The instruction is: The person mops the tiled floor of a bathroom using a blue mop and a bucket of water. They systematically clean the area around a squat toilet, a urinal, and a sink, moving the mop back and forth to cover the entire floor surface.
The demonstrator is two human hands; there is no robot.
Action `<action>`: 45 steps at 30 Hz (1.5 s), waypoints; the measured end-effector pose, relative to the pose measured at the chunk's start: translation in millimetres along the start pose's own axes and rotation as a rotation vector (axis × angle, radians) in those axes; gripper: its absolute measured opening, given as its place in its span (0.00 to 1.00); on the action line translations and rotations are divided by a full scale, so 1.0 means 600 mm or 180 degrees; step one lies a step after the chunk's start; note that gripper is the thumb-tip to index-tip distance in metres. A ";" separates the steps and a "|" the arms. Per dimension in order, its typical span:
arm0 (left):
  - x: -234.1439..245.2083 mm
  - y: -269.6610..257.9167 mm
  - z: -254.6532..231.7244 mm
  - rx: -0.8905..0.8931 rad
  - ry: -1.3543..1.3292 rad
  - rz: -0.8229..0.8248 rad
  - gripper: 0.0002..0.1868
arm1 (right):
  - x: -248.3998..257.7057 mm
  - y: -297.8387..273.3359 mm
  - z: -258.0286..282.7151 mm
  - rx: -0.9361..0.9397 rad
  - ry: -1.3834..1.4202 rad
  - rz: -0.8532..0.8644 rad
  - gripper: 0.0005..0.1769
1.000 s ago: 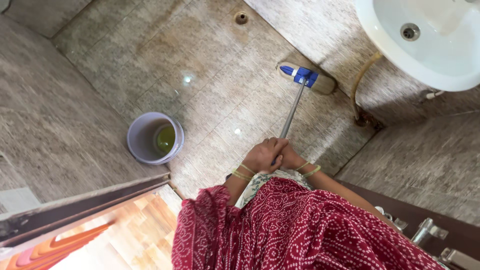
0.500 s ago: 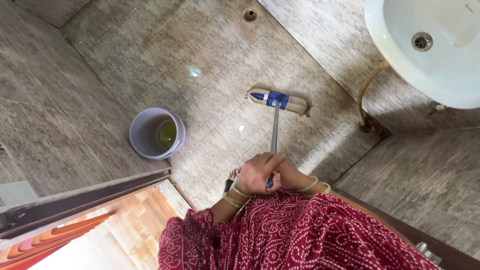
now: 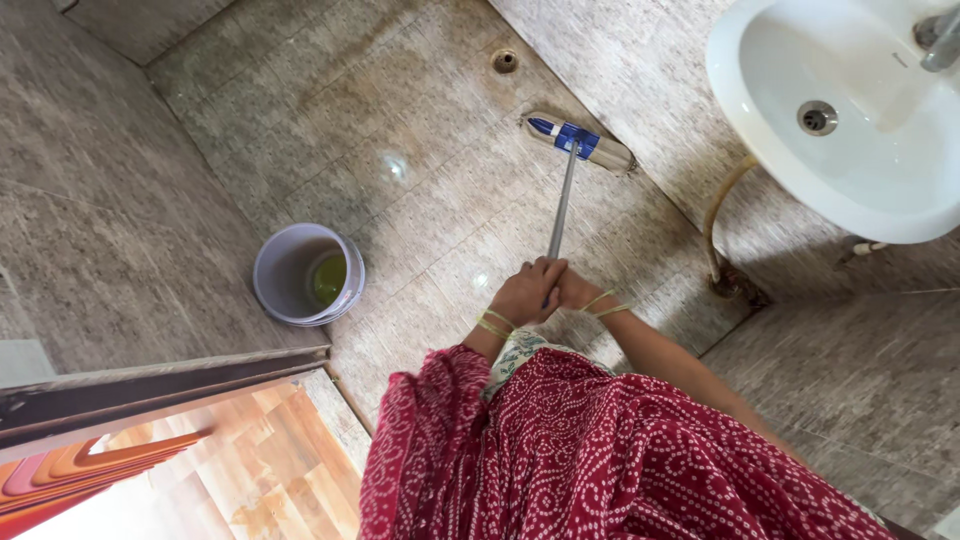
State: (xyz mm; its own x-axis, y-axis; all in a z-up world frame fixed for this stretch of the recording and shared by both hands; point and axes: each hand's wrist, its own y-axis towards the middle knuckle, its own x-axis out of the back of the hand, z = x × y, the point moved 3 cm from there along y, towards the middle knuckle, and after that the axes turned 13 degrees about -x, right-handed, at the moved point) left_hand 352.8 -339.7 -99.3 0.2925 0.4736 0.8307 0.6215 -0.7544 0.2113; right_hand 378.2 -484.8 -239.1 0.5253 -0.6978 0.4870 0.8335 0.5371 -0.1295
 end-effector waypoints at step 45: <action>0.175 0.190 0.032 0.0075 0.0518 0.0076 0.29 | 0.180 0.144 0.075 -0.0041 0.0107 0.0399 0.17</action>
State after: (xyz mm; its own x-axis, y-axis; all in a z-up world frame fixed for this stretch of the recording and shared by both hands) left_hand 468.3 -367.1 2.0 0.1869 0.3744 0.9082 0.6331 -0.7528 0.1801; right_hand 499.2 -492.4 -159.1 0.6309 -0.6411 0.4371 0.7629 0.6152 -0.1988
